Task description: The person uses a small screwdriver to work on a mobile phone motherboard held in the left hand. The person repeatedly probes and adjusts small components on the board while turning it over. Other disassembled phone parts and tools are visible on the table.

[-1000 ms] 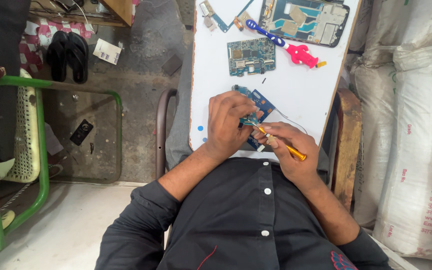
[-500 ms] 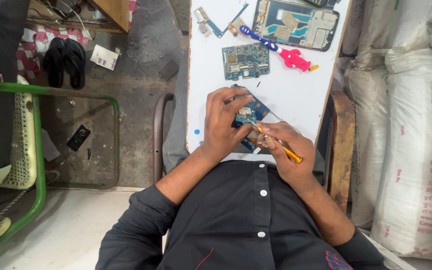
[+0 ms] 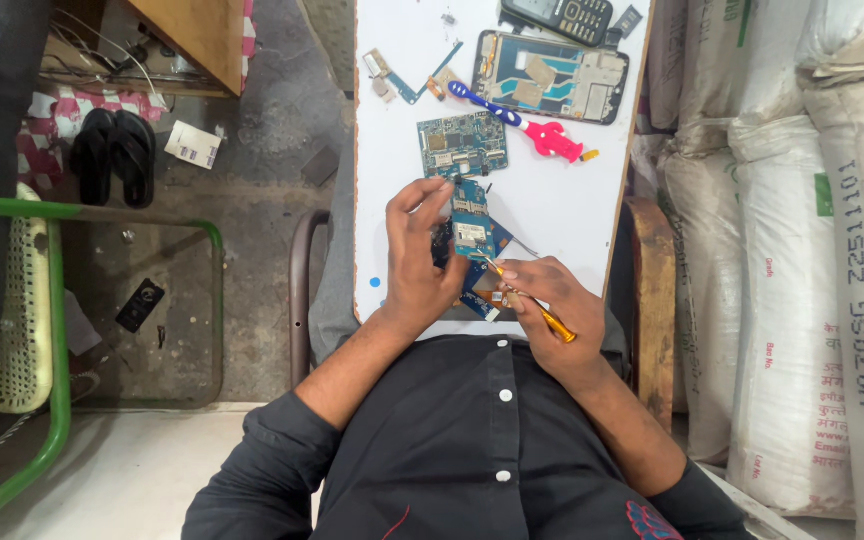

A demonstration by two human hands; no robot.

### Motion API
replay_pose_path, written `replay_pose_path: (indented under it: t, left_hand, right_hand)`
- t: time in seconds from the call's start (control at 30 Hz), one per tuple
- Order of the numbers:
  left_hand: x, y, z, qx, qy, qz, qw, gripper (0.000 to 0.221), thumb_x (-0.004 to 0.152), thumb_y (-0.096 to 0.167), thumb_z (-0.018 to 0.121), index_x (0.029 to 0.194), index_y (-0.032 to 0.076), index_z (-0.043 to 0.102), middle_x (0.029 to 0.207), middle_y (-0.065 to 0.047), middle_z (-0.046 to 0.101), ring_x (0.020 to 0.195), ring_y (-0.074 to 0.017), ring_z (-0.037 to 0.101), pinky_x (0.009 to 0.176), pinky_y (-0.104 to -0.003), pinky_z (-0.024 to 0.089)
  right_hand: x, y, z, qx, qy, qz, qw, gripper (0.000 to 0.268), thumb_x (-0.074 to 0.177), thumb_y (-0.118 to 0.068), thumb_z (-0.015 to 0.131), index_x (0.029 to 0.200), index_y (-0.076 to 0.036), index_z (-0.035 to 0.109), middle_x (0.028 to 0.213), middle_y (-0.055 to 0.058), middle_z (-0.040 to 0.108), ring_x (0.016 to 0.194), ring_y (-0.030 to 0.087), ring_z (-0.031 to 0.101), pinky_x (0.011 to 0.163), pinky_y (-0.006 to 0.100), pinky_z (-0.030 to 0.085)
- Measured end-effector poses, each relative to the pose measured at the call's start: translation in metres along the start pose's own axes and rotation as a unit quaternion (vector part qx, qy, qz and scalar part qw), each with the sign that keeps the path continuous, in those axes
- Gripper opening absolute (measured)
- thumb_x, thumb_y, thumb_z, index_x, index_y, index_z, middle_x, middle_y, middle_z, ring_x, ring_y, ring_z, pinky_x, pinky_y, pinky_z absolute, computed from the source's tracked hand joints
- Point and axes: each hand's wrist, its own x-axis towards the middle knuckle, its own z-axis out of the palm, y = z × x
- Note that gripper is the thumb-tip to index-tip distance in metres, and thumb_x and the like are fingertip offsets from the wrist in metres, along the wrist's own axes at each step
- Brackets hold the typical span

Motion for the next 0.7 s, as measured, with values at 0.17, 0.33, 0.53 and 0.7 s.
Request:
replay_pose_path:
  t: [0.17, 0.33, 0.53, 0.7]
  left_hand:
    - [0.001, 0.000, -0.002, -0.005, 0.004, -0.007, 1.000, 0.059, 0.093, -0.016, 0.051, 0.148, 0.004, 0.044, 0.150, -0.020, 0.041, 0.131, -0.0289, 0.053, 0.096, -0.035, 0.056]
    - [0.004, 0.007, -0.007, -0.031, 0.042, 0.007, 0.999, 0.034, 0.106, -0.005, 0.052, 0.139, 0.001, 0.048, 0.138, -0.018, 0.052, 0.117, -0.0247, 0.061, 0.095, -0.034, 0.057]
    - [0.011, 0.019, -0.013, -0.263, -0.059, -0.311, 0.911, 0.036, 0.110, 0.027, 0.049, 0.123, -0.004, 0.063, 0.106, -0.018, 0.072, 0.094, -0.0251, 0.070, 0.085, -0.034, 0.059]
    - [0.017, 0.019, -0.015, -0.596, -0.131, -0.389, 0.690, 0.064, 0.103, 0.048, 0.048, 0.139, -0.006, 0.052, 0.127, -0.024, 0.069, 0.116, -0.0306, 0.070, 0.099, -0.040, 0.059]
  right_hand:
    - [0.000, -0.004, -0.002, -0.021, 0.007, -0.003, 1.000, 0.022, 0.098, 0.003, 0.066, 0.119, 0.000, 0.064, 0.120, 0.019, 0.072, 0.102, 0.024, 0.071, 0.088, 0.031, 0.058]
    - [0.002, -0.008, -0.004, -0.018, 0.010, -0.024, 1.000, 0.021, 0.099, 0.003, 0.066, 0.120, -0.001, 0.064, 0.121, 0.018, 0.072, 0.104, 0.024, 0.071, 0.088, 0.031, 0.059]
    - [0.002, -0.010, -0.009, -0.029, -0.011, -0.054, 0.998, 0.022, 0.096, 0.002, 0.068, 0.118, 0.000, 0.066, 0.119, 0.017, 0.072, 0.104, 0.028, 0.071, 0.088, 0.034, 0.058]
    - [0.000, -0.004, -0.012, -0.049, -0.065, -0.073, 0.994, 0.024, 0.091, 0.002, 0.072, 0.114, -0.001, 0.068, 0.115, 0.017, 0.073, 0.101, 0.029, 0.071, 0.086, 0.035, 0.058]
